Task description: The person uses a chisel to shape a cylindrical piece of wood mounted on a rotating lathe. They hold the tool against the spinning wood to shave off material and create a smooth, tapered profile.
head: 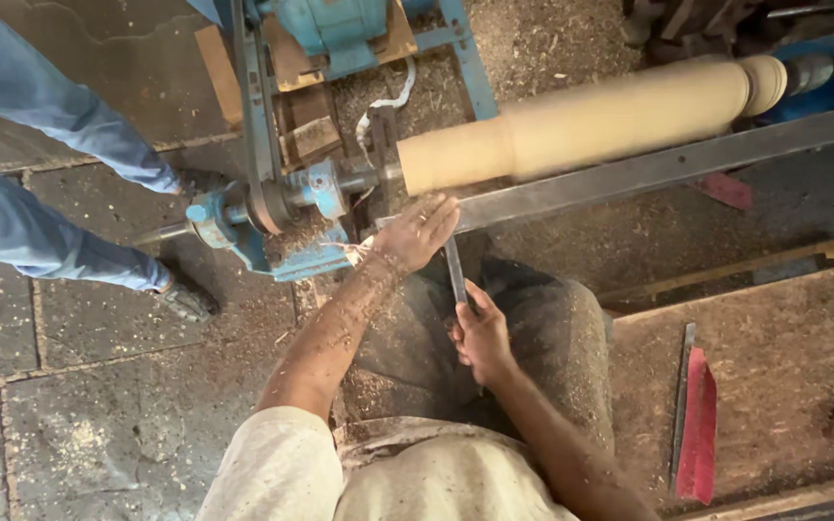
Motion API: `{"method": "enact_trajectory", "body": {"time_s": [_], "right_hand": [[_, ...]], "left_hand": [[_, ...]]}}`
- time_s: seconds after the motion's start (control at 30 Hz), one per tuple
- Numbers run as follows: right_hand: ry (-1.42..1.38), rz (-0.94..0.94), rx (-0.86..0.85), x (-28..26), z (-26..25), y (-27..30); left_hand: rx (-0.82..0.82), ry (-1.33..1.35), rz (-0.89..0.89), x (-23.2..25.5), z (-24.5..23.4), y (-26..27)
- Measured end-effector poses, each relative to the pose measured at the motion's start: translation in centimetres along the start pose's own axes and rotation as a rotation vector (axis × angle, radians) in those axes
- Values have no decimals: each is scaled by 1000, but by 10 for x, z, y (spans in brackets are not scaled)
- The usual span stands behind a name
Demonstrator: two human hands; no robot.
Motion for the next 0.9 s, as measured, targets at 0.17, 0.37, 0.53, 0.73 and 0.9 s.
{"method": "enact_trajectory", "body": {"time_s": [0.17,0.37,0.53,0.73,0.9], "right_hand": [[-98,-93,39,21,13,-2],[-8,-39,73,17,18,0],[61,4,3,-1,3,0],[182,-2,-66,-19,-7,-2],[250,53,-105,-29,-19,-9]], "left_hand": [[-30,84,-18,0,-4,-6],[-57,112,-3,-2,-2,-7],[-54,81,-76,0,4,-2],[-67,-74,-22,1,22,4],[106,-152,-76,4,30,16]]}}
Point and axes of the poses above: each hand's wrist, its own y-axis away from the middle knuckle, its own z-axis out of the palm, x = y × z, the point moved 4 cm from there along -y, towards the middle knuckle, and after that the axes turned 14 degrees about -z, right-handed, at the moved point
